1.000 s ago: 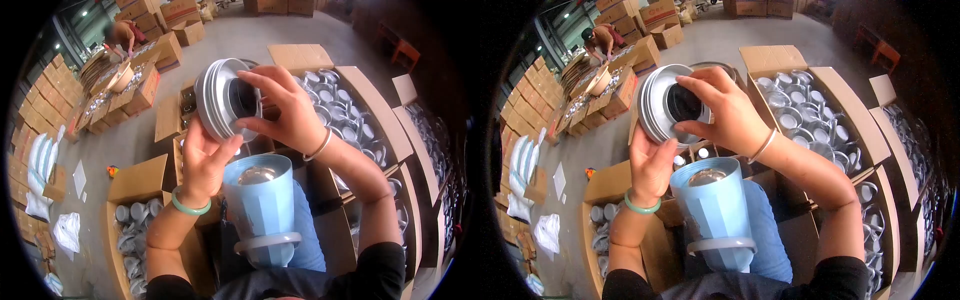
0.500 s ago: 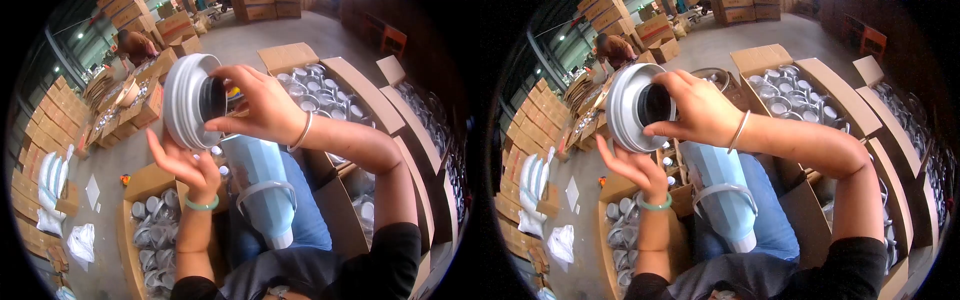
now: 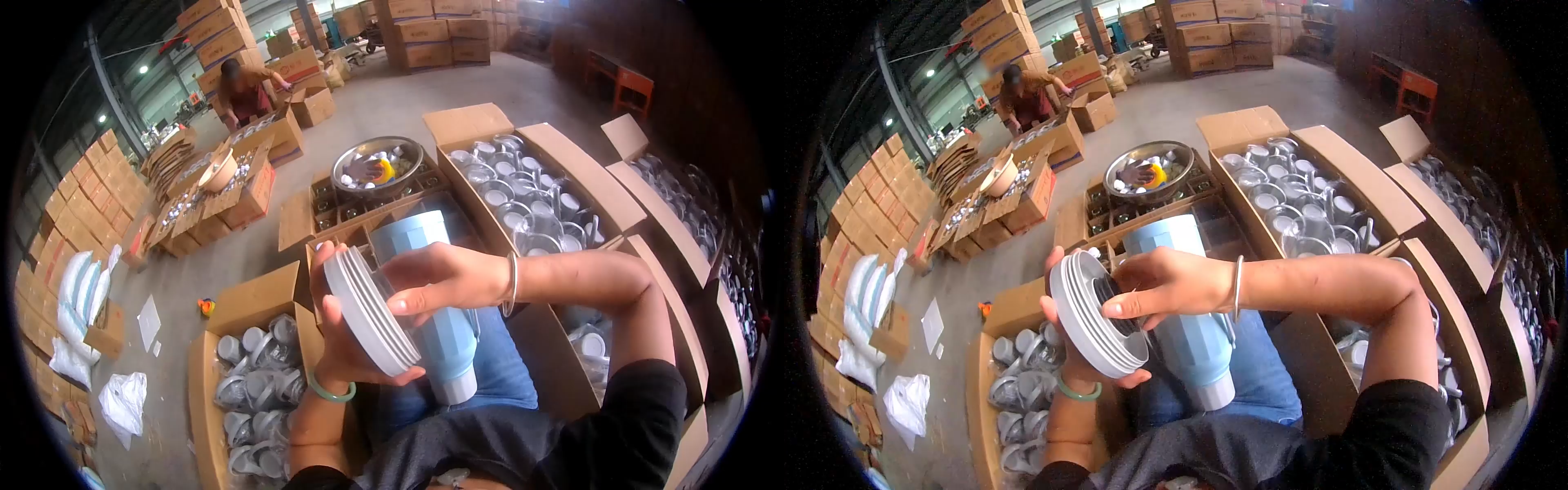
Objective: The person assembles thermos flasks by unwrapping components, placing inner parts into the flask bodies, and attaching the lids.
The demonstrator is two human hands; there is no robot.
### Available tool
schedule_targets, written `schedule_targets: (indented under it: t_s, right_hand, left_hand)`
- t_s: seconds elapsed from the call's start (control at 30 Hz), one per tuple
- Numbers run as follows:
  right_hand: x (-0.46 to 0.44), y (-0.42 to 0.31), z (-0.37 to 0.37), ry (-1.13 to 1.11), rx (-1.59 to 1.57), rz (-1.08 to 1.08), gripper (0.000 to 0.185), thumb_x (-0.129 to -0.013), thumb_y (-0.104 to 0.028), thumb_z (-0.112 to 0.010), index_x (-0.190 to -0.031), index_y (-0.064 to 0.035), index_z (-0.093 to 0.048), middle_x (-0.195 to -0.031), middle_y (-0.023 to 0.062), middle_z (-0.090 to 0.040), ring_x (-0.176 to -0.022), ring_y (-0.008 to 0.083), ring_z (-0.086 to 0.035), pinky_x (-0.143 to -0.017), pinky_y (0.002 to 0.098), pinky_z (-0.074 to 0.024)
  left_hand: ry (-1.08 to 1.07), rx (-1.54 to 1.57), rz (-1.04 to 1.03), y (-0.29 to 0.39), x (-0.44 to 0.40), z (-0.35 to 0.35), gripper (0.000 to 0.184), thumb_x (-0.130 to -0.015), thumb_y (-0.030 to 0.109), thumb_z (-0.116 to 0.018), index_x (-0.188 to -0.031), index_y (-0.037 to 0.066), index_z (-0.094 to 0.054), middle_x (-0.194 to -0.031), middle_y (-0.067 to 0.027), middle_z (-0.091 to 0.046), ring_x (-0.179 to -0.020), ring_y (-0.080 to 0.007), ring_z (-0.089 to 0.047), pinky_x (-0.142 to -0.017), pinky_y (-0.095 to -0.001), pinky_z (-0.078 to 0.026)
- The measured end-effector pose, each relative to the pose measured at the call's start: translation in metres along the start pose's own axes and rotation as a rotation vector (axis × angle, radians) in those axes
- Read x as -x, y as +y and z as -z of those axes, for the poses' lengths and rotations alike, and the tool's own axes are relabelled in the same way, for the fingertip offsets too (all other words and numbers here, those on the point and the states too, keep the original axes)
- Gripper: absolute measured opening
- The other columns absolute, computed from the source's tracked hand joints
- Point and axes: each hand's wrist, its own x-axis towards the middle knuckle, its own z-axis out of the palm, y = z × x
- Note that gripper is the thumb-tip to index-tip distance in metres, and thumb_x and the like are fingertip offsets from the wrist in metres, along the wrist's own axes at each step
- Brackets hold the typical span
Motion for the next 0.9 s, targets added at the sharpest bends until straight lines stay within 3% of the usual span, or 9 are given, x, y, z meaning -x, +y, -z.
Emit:
schedule_targets:
  t_s: [0.17, 0.23, 0.3, 0.33, 0.43, 0.57, 0.63, 0.77, 0.9]
  right_hand:
    - [0.004, 0.0, -0.007, -0.023, 0.111, -0.027, 0.073, -0.089, -0.05, -0.068, -0.124, 0.0115, -0.054, -0.113, 0.0182, -0.063, -0.1, 0.0203, -0.064, -0.075, 0.0299, -0.06]
    - [0.007, -0.002, -0.012, -0.043, 0.173, -0.043, 0.071, -0.092, -0.051, -0.064, -0.125, 0.0107, -0.053, -0.114, 0.0184, -0.062, -0.1, 0.0208, -0.064, -0.073, 0.0306, -0.0601]
    - [0.013, -0.004, -0.024, 0.077, 0.23, -0.11, 0.065, -0.099, -0.051, -0.05, -0.127, 0.008, -0.051, -0.117, 0.0206, -0.061, -0.103, 0.0267, -0.063, -0.079, 0.0352, -0.0571]
    - [0.006, 0.025, -0.019, 0.116, 0.478, 0.174, 0.061, -0.102, -0.049, -0.041, -0.127, 0.0057, -0.05, -0.118, 0.0237, -0.058, -0.108, 0.0344, -0.059, -0.091, 0.0398, -0.0499]
    - [-0.003, 0.028, -0.027, 0.256, 0.351, 0.206, 0.053, -0.102, -0.043, -0.043, -0.12, 0.0063, -0.05, -0.106, 0.0251, -0.052, -0.105, 0.0407, -0.054, -0.094, 0.0449, -0.0428]
    - [-0.021, 0.038, -0.017, 0.478, 0.679, 0.394, 0.048, -0.102, -0.04, -0.044, -0.123, 0.0026, -0.046, -0.109, 0.0217, -0.051, -0.095, 0.0348, -0.059, -0.084, 0.0392, -0.0479]
    - [-0.024, 0.033, -0.006, 0.456, 0.947, 0.668, 0.057, -0.097, -0.047, -0.05, -0.123, 0.0037, -0.044, -0.112, 0.0222, -0.049, -0.09, 0.0388, -0.059, -0.076, 0.0417, -0.0506]
    - [-0.023, 0.03, 0.013, 0.267, 1.267, 0.936, 0.078, -0.086, -0.064, -0.06, -0.123, 0.0034, -0.048, -0.116, 0.0217, -0.051, -0.087, 0.0351, -0.063, -0.063, 0.0383, -0.0547]
    - [-0.02, 0.026, 0.018, -0.169, 1.498, 1.268, 0.06, -0.086, -0.062, -0.058, -0.115, -0.0093, -0.056, -0.111, 0.0123, -0.053, -0.092, 0.0258, -0.059, -0.064, 0.0367, -0.0554]
  left_hand:
    - [0.181, 0.109, -0.022, 0.006, 0.013, -0.018, 0.146, -0.051, 0.061, -0.09, -0.158, 0.026, 0.003, -0.155, -0.009, -0.02, -0.14, -0.0284, -0.03, -0.114, -0.0435, -0.028]
    - [0.177, 0.164, 0.229, 0.014, 0.024, -0.018, 0.139, -0.055, 0.067, -0.084, -0.157, 0.033, 0.004, -0.154, -0.0207, -0.018, -0.139, -0.0384, -0.029, -0.111, -0.05, -0.032]
    - [0.196, 0.081, 0.162, 0.02, 0.017, -0.026, 0.136, -0.057, 0.069, -0.082, -0.157, 0.033, 0.002, -0.154, -0.0234, -0.018, -0.14, -0.0409, -0.027, -0.111, -0.0528, -0.031]
    - [0.21, -0.022, 0.097, 0.02, 0.014, -0.032, 0.134, -0.057, 0.07, -0.08, -0.158, 0.033, 0.0, -0.154, -0.0247, -0.018, -0.14, -0.0421, -0.027, -0.111, -0.0543, -0.03]
    - [0.306, -0.354, -0.038, 0.013, -0.001, -0.049, 0.126, -0.065, 0.083, -0.062, -0.159, 0.027, 0.002, -0.152, -0.0363, -0.013, -0.138, -0.0547, -0.023, -0.105, -0.0647, -0.03]
    - [0.444, 0.358, 0.372, 0.021, -0.001, -0.069, 0.117, -0.079, 0.069, -0.053, -0.157, 0.006, 0.006, -0.16, -0.0237, -0.016, -0.144, -0.0332, -0.03, -0.116, -0.0459, -0.027]
    - [0.652, 0.595, 0.5, 0.016, 0.002, -0.081, 0.085, -0.092, 0.059, -0.025, -0.152, 0.0, -0.024, -0.152, -0.0207, -0.035, -0.138, -0.0313, -0.039, -0.115, -0.0433, -0.03]
    - [0.586, 0.89, 0.748, 0.047, -0.015, -0.049, 0.087, -0.092, 0.069, -0.021, -0.15, 0.005, -0.032, -0.15, -0.0161, -0.04, -0.138, -0.0309, -0.04, -0.113, -0.0481, -0.033]
    - [0.424, 1.687, 1.039, 0.035, 0.014, -0.036, 0.083, -0.09, 0.071, -0.033, -0.148, 0.013, -0.039, -0.147, -0.0137, -0.045, -0.134, -0.0336, -0.045, -0.109, -0.0556, -0.037]
